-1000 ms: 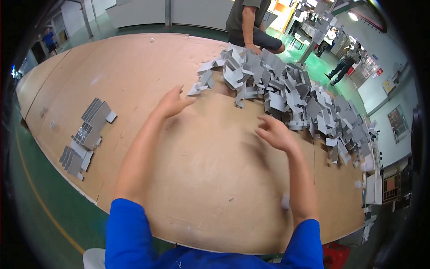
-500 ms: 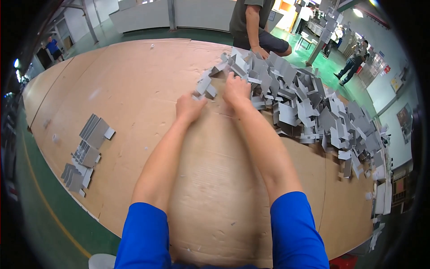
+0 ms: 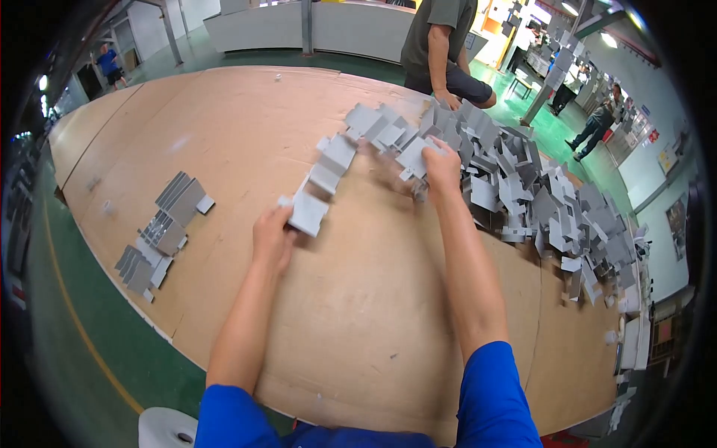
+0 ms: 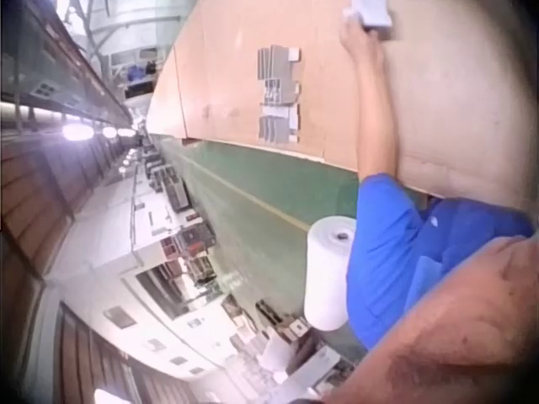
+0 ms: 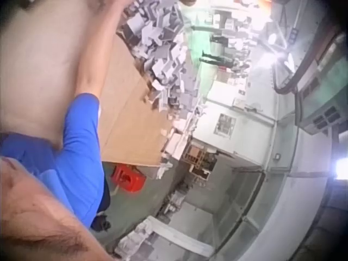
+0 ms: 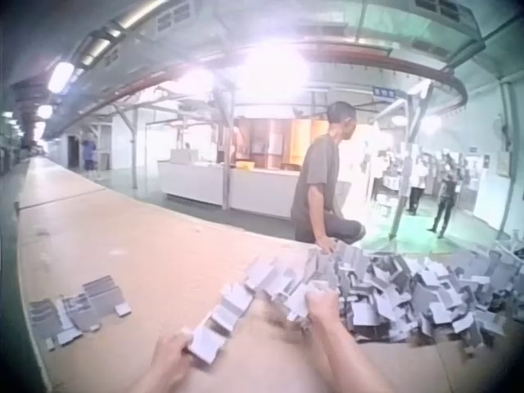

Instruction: The person assembles grey L-shaped metal components into larger grid-like structures by hand, securing them with tape from a tape roll.

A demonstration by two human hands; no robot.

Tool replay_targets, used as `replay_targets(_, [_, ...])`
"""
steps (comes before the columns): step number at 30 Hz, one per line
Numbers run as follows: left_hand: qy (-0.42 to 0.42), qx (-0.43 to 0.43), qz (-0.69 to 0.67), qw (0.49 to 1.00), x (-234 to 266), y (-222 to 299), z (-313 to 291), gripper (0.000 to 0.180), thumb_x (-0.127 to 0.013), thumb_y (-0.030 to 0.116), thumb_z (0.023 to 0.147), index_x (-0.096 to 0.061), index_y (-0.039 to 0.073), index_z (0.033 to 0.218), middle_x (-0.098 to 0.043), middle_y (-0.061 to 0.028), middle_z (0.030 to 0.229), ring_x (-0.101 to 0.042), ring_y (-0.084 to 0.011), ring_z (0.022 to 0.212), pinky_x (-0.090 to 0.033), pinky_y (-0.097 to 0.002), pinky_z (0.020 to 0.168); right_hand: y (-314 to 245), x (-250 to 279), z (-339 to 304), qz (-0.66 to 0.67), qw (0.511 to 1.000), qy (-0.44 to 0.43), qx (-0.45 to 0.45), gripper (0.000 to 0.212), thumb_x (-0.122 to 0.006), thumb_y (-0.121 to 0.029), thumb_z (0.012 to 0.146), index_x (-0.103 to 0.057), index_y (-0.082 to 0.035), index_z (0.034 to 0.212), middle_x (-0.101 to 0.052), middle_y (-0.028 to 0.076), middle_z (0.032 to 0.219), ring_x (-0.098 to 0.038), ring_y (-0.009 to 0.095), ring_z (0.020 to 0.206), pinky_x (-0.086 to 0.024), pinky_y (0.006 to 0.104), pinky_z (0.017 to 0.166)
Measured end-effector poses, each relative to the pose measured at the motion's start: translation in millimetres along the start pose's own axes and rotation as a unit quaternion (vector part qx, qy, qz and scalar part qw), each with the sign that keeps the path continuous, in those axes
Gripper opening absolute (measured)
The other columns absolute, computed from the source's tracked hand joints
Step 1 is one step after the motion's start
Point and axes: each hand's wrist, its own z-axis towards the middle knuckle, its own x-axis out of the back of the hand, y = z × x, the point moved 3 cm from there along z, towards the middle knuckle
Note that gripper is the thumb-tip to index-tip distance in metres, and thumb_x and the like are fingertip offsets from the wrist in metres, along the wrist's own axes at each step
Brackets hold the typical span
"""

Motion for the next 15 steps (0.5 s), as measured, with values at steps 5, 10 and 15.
replay_targets(5, [0.021, 0.048, -0.068, 0.996, 56.9, -16.8, -113.3, 0.025, -0.057, 0.007, 0.097, -0.054, -0.003, 0.119, -0.061, -0.0149, 0.118, -0.063, -0.0245, 0.105, -0.055, -0.0427, 0.094, -4.3, 19.0, -78.6, 0.040, 0.998, -0.039, 0.026, 0.048, -0.062, -0.007, 0.086, -0.064, 0.001, 0.133, -0.069, 0.009, 0.102, -0.061, 0.012, 0.079, -0.049, 0.0267, 0.068])
replay_targets(10, [0.019, 0.058, -0.054, 0.997, 88.1, -15.6, -194.2, 0.027, -0.056, 0.006, 0.098, -0.052, -0.005, 0.122, -0.062, -0.0156, 0.121, -0.063, -0.0254, 0.112, -0.054, -0.0428, 0.099, -20.6, 62.4, -174.0, -0.071, 0.992, -0.074, 0.074, 0.048, -0.062, -0.010, 0.086, -0.064, 0.001, 0.133, -0.070, 0.013, 0.108, -0.065, 0.017, 0.090, -0.052, 0.0299, 0.081])
replay_targets(15, [0.036, 0.040, -0.114, 0.992, 111.6, -17.1, -244.4, 0.030, -0.057, 0.009, 0.099, -0.053, -0.005, 0.125, -0.064, -0.0154, 0.125, -0.064, -0.0259, 0.116, -0.054, -0.0416, 0.102, -10.6, 112.7, -265.0, -0.124, 0.981, -0.086, 0.119, 0.049, -0.061, -0.012, 0.087, -0.062, 0.002, 0.134, -0.071, 0.021, 0.117, -0.068, 0.025, 0.106, -0.052, 0.0345, 0.095])
